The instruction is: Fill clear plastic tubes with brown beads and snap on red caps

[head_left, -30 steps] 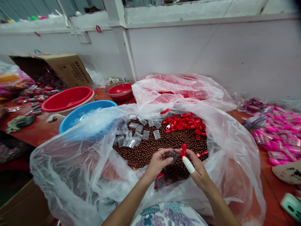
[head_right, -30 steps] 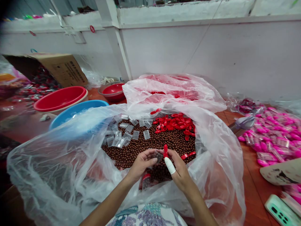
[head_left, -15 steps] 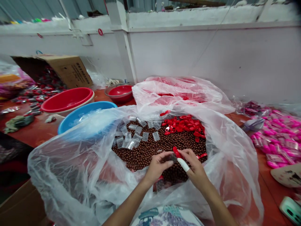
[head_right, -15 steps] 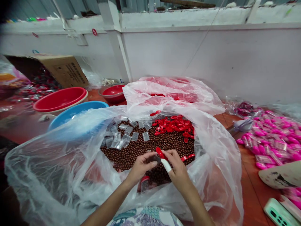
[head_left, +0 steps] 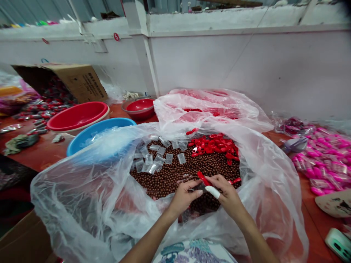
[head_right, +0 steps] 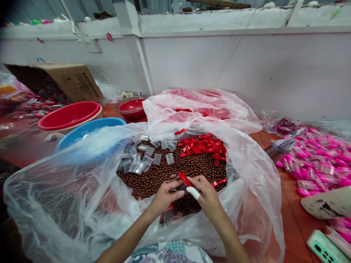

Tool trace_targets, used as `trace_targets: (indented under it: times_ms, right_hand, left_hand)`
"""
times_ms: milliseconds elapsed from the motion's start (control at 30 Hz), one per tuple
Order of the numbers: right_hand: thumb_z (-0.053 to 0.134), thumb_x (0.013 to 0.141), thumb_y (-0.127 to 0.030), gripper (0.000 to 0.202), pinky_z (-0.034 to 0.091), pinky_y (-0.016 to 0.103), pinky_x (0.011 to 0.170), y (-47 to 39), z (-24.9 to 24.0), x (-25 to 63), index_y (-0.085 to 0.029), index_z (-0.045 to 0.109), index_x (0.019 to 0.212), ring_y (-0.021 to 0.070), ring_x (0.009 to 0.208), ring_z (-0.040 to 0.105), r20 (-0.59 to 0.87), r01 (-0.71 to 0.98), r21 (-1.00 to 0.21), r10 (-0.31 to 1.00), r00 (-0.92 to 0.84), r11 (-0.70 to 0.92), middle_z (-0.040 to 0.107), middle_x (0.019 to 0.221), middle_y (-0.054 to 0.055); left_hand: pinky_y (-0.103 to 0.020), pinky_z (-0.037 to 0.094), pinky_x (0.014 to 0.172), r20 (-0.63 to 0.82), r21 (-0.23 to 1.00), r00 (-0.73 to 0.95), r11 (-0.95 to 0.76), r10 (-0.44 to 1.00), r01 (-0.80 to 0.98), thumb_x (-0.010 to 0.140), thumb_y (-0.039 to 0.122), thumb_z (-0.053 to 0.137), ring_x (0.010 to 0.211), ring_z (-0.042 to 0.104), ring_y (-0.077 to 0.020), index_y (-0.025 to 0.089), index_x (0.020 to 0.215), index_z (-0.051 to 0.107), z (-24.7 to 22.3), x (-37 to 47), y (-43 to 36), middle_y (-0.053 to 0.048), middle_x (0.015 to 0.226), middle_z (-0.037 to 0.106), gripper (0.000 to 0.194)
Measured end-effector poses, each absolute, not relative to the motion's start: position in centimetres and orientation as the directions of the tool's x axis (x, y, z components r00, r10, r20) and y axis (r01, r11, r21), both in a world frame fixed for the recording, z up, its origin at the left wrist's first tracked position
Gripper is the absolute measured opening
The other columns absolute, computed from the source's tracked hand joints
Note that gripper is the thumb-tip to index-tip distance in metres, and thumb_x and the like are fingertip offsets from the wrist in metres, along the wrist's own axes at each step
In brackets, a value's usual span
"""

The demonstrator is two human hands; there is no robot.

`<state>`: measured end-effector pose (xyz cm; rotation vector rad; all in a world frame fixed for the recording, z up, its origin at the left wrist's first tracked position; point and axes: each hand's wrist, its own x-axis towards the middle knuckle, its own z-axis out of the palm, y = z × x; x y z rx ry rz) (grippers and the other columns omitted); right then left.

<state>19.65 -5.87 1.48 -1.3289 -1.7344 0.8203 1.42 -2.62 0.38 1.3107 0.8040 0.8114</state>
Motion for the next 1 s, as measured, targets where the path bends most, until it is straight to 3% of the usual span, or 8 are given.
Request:
trace_targets:
  times_ms: [167,333,400,533,733,800,900,1000]
  right_hand:
    - [0.048,0.086,-0.022,0.039,0.047,0.03,0.081,-6.0,1.6,19.4,-0.032,0.051,0.124,0.0173,0.093,0.056,0.23,0.506,-0.81,0.954,-0.193,0.297,0.057,0.097,0.004]
    - [0.062,0.076,-0.023,0.072,0.041,0.04,0.096,-6.5,0.2,17.9,-0.024,0.026,0.139,0.0242,0.116,0.045,0.334,0.616,-0.694,0.925,-0.182,0.372,0.046,0.126,0.011]
    - [0.061,0.075,-0.02,0.076,0.037,0.044,0.1,-6.6,-0.6,17.4,-0.022,0.021,0.14,0.0256,0.122,0.041,0.382,0.66,-0.64,0.908,-0.172,0.394,0.042,0.132,0.013]
    - [0.055,0.073,-0.015,0.067,0.042,0.046,0.095,-6.2,-1.9,17.6,-0.019,0.03,0.135,0.0258,0.116,0.048,0.441,0.717,-0.561,0.882,-0.164,0.414,0.05,0.127,0.013]
    - [0.059,0.07,-0.021,0.06,0.048,0.043,0.084,-5.9,-2.0,18.4,-0.018,0.04,0.127,0.0261,0.1,0.057,0.42,0.728,-0.541,0.885,-0.199,0.42,0.057,0.115,0.013]
    - [0.062,0.07,-0.025,0.06,0.047,0.042,0.083,-6.1,-1.5,18.3,-0.019,0.04,0.125,0.0257,0.098,0.057,0.415,0.729,-0.544,0.888,-0.198,0.416,0.058,0.113,0.012]
    - [0.066,0.068,-0.034,0.061,0.045,0.043,0.085,-6.5,-0.7,17.9,-0.021,0.043,0.123,0.0269,0.101,0.054,0.413,0.734,-0.527,0.884,-0.219,0.428,0.056,0.113,0.011]
    - [0.066,0.068,-0.034,0.061,0.042,0.045,0.088,-6.8,-0.3,17.5,-0.023,0.044,0.124,0.0283,0.106,0.049,0.43,0.732,-0.477,0.856,-0.288,0.486,0.051,0.117,0.012]
  left_hand:
    - [-0.037,0.04,0.092,-0.101,0.987,0.47,0.147,0.877,-0.062,0.07,0.026,0.067,0.097,0.058,-0.0243,0.016,0.106,0.066,0.0,1.6,-2.8,-0.007,0.104,0.067,0.037]
    - [-0.033,0.045,0.084,-0.143,0.945,0.405,0.247,0.903,-0.216,0.067,0.024,0.07,0.091,0.059,-0.0213,0.016,0.102,0.066,0.0,2.1,-3.0,-0.007,0.101,0.067,0.035]
    - [-0.032,0.045,0.084,-0.158,0.917,0.416,0.29,0.895,-0.275,0.066,0.023,0.071,0.091,0.06,-0.0206,0.016,0.101,0.064,0.1,2.3,-3.1,-0.008,0.101,0.066,0.036]
    - [-0.031,0.043,0.085,-0.157,0.901,0.411,0.3,0.898,-0.313,0.065,0.022,0.072,0.091,0.059,-0.0193,0.015,0.099,0.064,0.1,2.5,-3.3,-0.008,0.1,0.066,0.036]
    - [-0.028,0.043,0.081,-0.209,0.876,0.426,0.362,0.88,-0.319,0.062,0.023,0.076,0.085,0.06,-0.0167,0.014,0.096,0.064,-0.2,2.5,-3.5,-0.006,0.093,0.067,0.037]
    - [-0.028,0.044,0.079,-0.246,0.822,0.447,0.43,0.86,-0.374,0.068,0.033,0.071,0.084,0.061,-0.0171,0.014,0.098,0.062,0.0,2.7,-3.6,-0.007,0.093,0.067,0.037]
    - [-0.031,0.046,0.076,-0.326,0.666,0.517,0.58,0.792,-0.468,0.08,0.054,0.05,0.08,0.063,-0.0183,0.015,0.103,0.059,0.6,2.8,-3.4,-0.008,0.092,0.067,0.046]
    - [-0.031,0.048,0.072,-0.372,0.548,0.611,0.696,0.699,-0.464,0.081,0.059,0.041,0.076,0.064,-0.0184,0.015,0.103,0.059,1.3,2.8,-3.1,-0.007,0.085,0.067,0.052]
